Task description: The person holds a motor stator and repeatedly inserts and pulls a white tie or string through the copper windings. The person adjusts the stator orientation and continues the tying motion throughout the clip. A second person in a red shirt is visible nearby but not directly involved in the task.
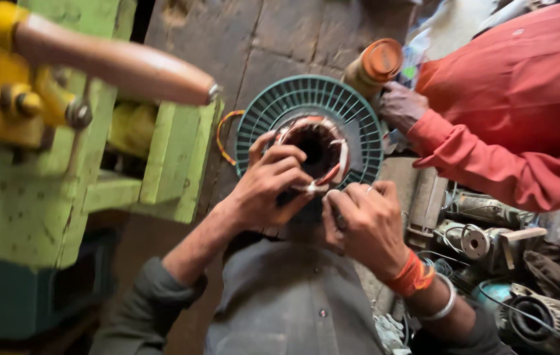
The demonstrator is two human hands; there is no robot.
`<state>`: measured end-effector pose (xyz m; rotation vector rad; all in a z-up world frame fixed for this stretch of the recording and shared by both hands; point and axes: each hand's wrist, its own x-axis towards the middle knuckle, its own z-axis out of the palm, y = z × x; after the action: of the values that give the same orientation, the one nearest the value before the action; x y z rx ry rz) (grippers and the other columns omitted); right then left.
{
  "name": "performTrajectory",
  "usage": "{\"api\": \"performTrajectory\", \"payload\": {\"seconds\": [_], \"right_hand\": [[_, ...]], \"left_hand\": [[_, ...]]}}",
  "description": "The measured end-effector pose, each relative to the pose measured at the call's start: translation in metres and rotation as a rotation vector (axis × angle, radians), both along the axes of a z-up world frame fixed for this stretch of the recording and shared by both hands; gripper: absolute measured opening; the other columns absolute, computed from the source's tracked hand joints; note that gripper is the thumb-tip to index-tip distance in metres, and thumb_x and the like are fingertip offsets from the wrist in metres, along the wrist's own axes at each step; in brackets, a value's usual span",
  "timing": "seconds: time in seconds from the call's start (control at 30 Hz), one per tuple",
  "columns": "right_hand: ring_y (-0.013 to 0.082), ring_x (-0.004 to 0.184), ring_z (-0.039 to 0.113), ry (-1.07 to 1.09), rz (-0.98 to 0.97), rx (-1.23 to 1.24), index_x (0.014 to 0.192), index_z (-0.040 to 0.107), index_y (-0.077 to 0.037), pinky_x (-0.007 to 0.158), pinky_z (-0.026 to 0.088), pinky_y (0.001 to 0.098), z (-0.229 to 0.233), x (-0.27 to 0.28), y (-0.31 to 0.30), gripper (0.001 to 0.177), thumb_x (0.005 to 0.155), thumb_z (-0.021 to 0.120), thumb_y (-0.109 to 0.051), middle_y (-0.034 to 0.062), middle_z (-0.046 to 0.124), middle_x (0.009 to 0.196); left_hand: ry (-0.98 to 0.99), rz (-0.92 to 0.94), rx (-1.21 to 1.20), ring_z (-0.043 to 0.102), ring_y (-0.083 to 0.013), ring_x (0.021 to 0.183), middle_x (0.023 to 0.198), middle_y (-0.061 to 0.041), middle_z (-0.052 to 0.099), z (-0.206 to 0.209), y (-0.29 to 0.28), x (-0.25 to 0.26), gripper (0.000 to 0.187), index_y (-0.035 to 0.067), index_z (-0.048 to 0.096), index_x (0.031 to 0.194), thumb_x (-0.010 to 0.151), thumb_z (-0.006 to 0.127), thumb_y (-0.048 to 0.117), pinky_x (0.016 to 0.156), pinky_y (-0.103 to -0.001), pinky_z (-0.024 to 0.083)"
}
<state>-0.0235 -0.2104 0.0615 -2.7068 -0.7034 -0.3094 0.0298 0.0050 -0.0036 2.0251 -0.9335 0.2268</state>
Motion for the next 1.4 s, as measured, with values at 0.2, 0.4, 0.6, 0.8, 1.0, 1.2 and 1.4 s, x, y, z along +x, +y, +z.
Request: {"api": "performTrajectory", "payload": {"seconds": [0.2, 0.4, 0.6, 0.8, 1.0, 1.2, 1.4], "right_hand": [[0.0209, 0.063, 0.056, -0.134, 0.241, 0.1, 0.091, 0.068, -0.007, 0.075, 0.041, 0.0407, 0.014, 0.025, -0.005, 0.017, 0.082, 0.081, -0.014, 0.0033, 0.058, 0.073], [0.0205, 0.06, 0.052, 0.059, 0.138, 0.29, 0.084, 0.066, -0.008, 0.066, 0.038, 0.0352, 0.013, 0.036, -0.009, 0.015, 0.086, 0.08, -0.005, 0.0035, 0.059, 0.07], [0.0125, 0.051, 0.045, 0.441, -0.228, 0.588, 0.081, 0.066, -0.005, 0.049, 0.036, 0.0278, -0.047, -0.006, -0.031, 0.012, 0.09, 0.076, -0.005, 0.0009, 0.052, 0.058], [0.0167, 0.057, 0.05, 0.086, -0.022, 0.472, 0.08, 0.062, -0.009, 0.063, 0.039, 0.0338, -0.033, -0.005, -0.029, 0.02, 0.084, 0.082, -0.009, 0.0006, 0.052, 0.064], [0.021, 0.051, 0.051, -0.113, 0.22, 0.123, 0.075, 0.069, -0.011, 0.056, 0.035, 0.0389, 0.014, 0.029, -0.018, 0.02, 0.08, 0.089, -0.007, 0.0009, 0.051, 0.057], [0.0184, 0.057, 0.053, 0.143, 0.037, 0.461, 0.079, 0.064, -0.007, 0.057, 0.039, 0.0315, -0.005, 0.035, -0.012, 0.024, 0.09, 0.085, -0.012, 0.0044, 0.053, 0.066], [0.0101, 0.047, 0.041, 0.535, -0.36, 0.683, 0.072, 0.067, -0.003, 0.044, 0.032, 0.0282, -0.038, -0.015, -0.028, 0.022, 0.087, 0.082, -0.011, 0.002, 0.049, 0.052]], "left_hand": [[0.03, -0.06, -0.071, 0.058, -0.0182, 0.12, 0.096, 0.002, 0.064, -0.006, -0.001, 0.0, 0.017, 0.017, 0.072, 0.095, 0.087, 0.084, 0.025, 0.12, -0.054, 0.02], [0.055, -0.074, -0.095, 0.059, -0.0183, 0.116, 0.091, 0.002, 0.061, -0.008, 0.0, 0.002, 0.014, 0.019, 0.071, 0.092, 0.087, 0.084, 0.023, 0.12, -0.053, 0.021], [0.091, -0.086, -0.072, 0.059, -0.0178, 0.116, 0.09, 0.002, 0.06, -0.009, 0.001, 0.004, 0.015, 0.018, 0.073, 0.093, 0.086, 0.084, 0.025, 0.124, -0.054, 0.017], [0.08, -0.033, -0.078, 0.058, -0.0197, 0.119, 0.097, -0.001, 0.066, -0.001, -0.002, -0.002, 0.027, 0.016, 0.072, 0.092, 0.083, 0.085, 0.038, 0.119, -0.058, 0.01], [0.089, 0.009, -0.033, 0.057, -0.0196, 0.124, 0.1, 0.001, 0.067, -0.002, -0.008, -0.007, 0.014, 0.019, 0.072, 0.089, 0.09, 0.082, 0.029, 0.121, -0.057, 0.012], [0.102, -0.007, -0.008, 0.058, -0.0188, 0.118, 0.09, 0.001, 0.062, -0.004, -0.006, -0.004, 0.015, 0.018, 0.069, 0.084, 0.089, 0.081, 0.026, 0.121, -0.057, 0.012], [0.082, -0.042, -0.014, 0.058, -0.0187, 0.117, 0.09, 0.001, 0.061, -0.004, -0.005, 0.003, 0.016, 0.019, 0.071, 0.085, 0.088, 0.083, 0.03, 0.121, -0.058, 0.008]]}}
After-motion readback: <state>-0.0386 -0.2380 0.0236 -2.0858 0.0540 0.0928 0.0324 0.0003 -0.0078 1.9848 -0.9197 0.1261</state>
